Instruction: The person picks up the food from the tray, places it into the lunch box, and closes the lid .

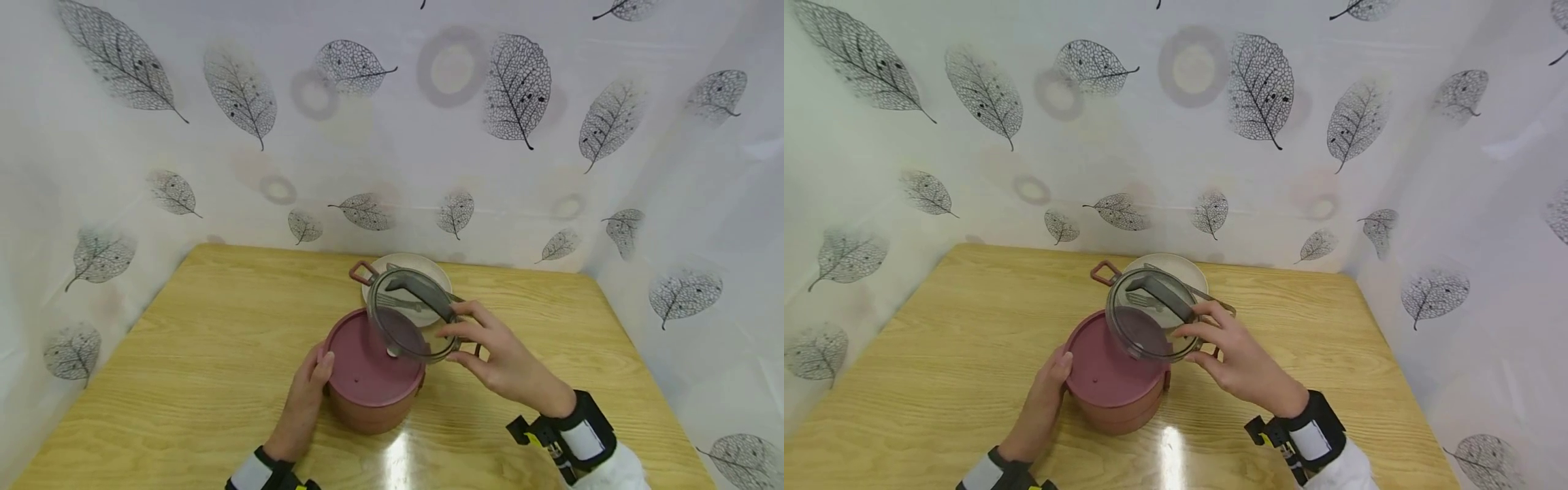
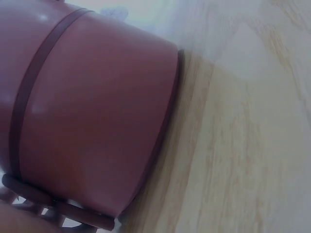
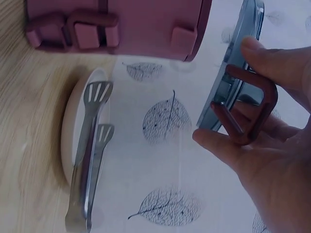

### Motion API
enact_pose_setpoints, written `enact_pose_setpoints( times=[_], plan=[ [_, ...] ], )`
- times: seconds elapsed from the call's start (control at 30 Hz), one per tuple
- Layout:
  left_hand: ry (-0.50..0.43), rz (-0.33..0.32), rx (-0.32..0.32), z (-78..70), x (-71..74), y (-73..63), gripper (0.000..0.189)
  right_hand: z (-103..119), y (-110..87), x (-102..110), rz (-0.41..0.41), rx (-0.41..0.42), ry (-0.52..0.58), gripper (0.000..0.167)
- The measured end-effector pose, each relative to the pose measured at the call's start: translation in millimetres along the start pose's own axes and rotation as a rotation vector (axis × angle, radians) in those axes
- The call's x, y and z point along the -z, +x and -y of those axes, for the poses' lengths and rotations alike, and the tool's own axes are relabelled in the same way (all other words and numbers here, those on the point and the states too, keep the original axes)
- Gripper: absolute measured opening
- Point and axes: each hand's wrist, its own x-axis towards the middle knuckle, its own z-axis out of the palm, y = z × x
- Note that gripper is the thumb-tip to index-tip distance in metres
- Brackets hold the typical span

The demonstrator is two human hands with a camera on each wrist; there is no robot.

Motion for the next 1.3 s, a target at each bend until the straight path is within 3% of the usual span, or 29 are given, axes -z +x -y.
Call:
enact_pose_setpoints(
  times=[0.13,0.37,0.57,0.63,0.77,0.97,1.03,1.17,1.3],
  plan=[
    [-0.032,-0.008,-0.020,-2.9,5.2,-2.0,0.066,3,6.5,-5,0.049,0.078,0.011,0.040],
    [-0.148,0.083,-0.166,-14.9,20.6,-0.6,0.069,10,15.5,-9,0.193,0.099,0.038,0.032],
    [-0.089,0.102,-0.261,-24.2,24.9,0.9,0.062,8,25.7,-6,0.272,0.132,0.060,0.028],
    [-0.047,0.072,-0.253,-25.1,24.9,0.4,0.055,5,27.9,-5,0.292,0.133,0.068,0.028],
    [0.013,0.002,-0.177,-25.3,24.8,-1.7,0.049,1,28.5,-5,0.315,0.059,0.120,0.034],
    [0.033,-0.036,-0.077,-25.6,27.2,-4.1,0.051,-2,26.0,-14,0.258,-0.063,0.270,0.025],
    [0.019,-0.029,-0.069,-25.7,28.2,-4.3,0.050,-1,25.6,-18,0.227,-0.104,0.332,0.025],
    [-0.005,-0.015,-0.076,-24.8,29.8,-3.7,0.050,-2,24.7,-25,0.164,-0.175,0.410,0.042],
    [-0.049,0.002,-0.094,-19.2,31.4,-6.0,0.045,-3,21.4,-31,0.166,-0.189,0.440,0.051]
  ],
)
